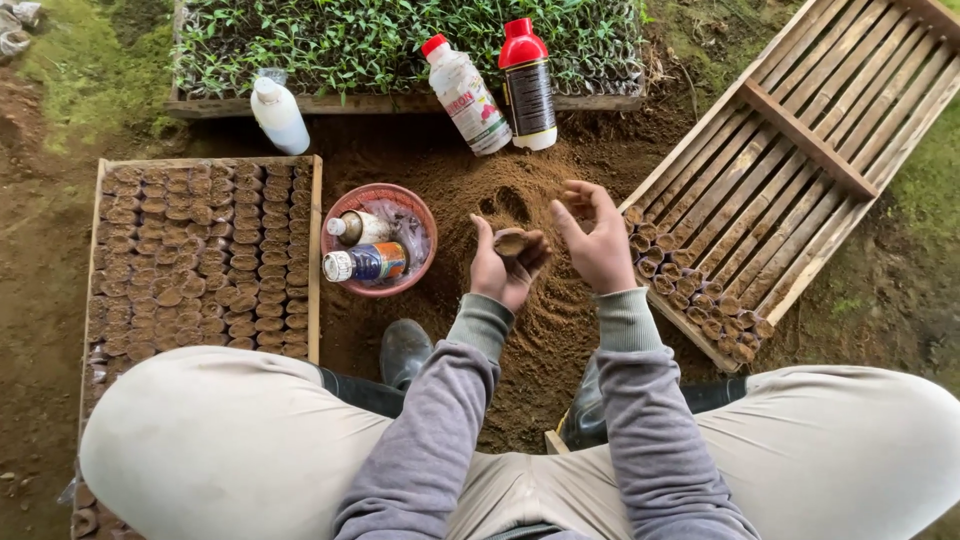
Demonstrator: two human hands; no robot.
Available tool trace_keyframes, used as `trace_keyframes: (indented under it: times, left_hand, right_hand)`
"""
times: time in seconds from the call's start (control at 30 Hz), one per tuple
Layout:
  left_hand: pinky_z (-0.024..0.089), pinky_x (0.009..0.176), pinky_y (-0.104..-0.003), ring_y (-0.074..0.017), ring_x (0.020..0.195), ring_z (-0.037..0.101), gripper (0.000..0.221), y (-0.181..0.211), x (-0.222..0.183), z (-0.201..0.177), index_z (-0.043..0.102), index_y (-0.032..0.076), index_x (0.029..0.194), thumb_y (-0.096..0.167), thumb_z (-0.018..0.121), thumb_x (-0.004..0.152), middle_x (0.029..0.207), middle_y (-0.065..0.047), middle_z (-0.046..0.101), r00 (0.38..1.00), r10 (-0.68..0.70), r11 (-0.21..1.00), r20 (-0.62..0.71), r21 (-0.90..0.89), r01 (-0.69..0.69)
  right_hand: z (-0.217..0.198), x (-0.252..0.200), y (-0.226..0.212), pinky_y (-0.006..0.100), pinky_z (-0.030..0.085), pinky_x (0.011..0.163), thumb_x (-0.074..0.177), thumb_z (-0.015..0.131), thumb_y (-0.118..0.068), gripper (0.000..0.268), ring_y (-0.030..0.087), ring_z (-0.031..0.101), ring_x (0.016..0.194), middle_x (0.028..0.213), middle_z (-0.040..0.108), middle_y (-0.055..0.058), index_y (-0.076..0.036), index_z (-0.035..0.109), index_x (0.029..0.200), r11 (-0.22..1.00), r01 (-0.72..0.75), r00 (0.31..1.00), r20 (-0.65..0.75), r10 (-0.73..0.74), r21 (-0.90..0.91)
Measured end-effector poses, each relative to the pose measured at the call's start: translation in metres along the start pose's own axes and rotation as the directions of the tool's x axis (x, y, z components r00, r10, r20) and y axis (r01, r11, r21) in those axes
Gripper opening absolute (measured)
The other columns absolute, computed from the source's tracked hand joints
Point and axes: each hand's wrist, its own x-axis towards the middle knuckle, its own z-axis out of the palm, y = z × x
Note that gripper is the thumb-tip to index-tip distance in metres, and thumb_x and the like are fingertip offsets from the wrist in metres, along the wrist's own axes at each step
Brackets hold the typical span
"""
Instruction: Filling small biodegradable seedling pots with soil and arranging them in a tray for planting.
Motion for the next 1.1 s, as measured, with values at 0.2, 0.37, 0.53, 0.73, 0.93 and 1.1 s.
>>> trace_keyframes:
  times: [0.2,0.37,0.53,0.73,0.93,1.1]
  left_hand:
    - [0.054,0.105,-0.049,-0.03,0.099,0.074,0.066,-0.004,0.011,0.008,0.063,0.015,0.073,0.08,0.054,0.086,0.108,-0.018,0.076,0.998,-0.031,0.994,0.06,-0.101,0.037]
    - [0.06,0.096,-0.043,-0.0309,0.096,0.073,0.069,-0.03,0.027,0.0,0.066,0.01,0.085,0.075,0.044,0.094,0.096,-0.017,0.076,0.997,0.081,0.996,0.02,0.04,-0.082]
    - [0.058,0.098,-0.045,-0.0333,0.1,0.072,0.084,-0.06,0.041,-0.009,0.068,0.006,0.094,0.081,0.031,0.095,0.099,-0.02,0.074,0.989,0.091,0.996,0.121,0.01,-0.093]
    - [0.055,0.101,-0.048,-0.0378,0.106,0.069,0.085,-0.087,0.023,0.011,0.068,0.006,0.1,0.085,0.039,0.091,0.105,-0.02,0.073,0.995,0.038,0.996,0.091,-0.082,-0.03]
    - [0.053,0.104,-0.05,-0.0412,0.113,0.066,0.087,-0.108,0.019,0.022,0.07,0.007,0.109,0.088,0.044,0.087,0.115,-0.021,0.071,0.989,-0.096,0.993,0.111,-0.05,0.103]
    - [0.031,0.121,-0.061,-0.043,0.151,0.028,0.107,-0.1,-0.016,0.062,0.032,0.011,0.158,0.09,0.018,0.088,0.164,-0.022,0.026,0.978,-0.209,0.873,-0.001,0.451,0.187]
  right_hand:
    - [0.012,-0.022,-0.031,0.035,0.059,0.069,0.097,0.078,-0.029,0.027,0.022,0.071,0.079,0.087,0.074,0.014,-0.007,0.071,0.111,0.998,-0.051,0.993,0.108,0.054,-0.027]
    - [0.018,-0.023,-0.027,0.044,0.06,0.086,0.089,0.08,-0.034,0.051,0.034,0.073,0.105,0.112,0.074,0.022,-0.011,0.063,0.132,0.974,-0.18,0.971,0.133,0.198,-0.138]
    - [0.001,-0.023,-0.011,0.042,0.06,0.088,0.085,0.083,-0.034,0.055,0.031,0.073,0.105,0.113,0.075,0.016,-0.013,0.063,0.132,0.959,-0.22,0.965,0.107,0.241,-0.181]
    - [-0.016,-0.028,0.011,0.043,0.06,0.086,0.079,0.085,-0.025,0.04,0.032,0.073,0.104,0.106,0.077,0.012,-0.021,0.074,0.117,0.927,-0.181,0.979,0.034,0.203,-0.328]
    - [-0.048,-0.028,0.03,0.047,0.058,0.088,0.079,0.083,-0.022,0.034,0.036,0.071,0.103,0.102,0.074,0.013,-0.022,0.074,0.112,0.884,-0.12,0.989,0.026,0.147,-0.451]
    - [-0.095,-0.017,0.04,0.045,0.058,0.086,0.079,0.083,-0.016,0.033,0.035,0.072,0.1,0.101,0.075,0.015,-0.017,0.075,0.111,0.864,-0.1,0.993,0.0,0.115,-0.494]
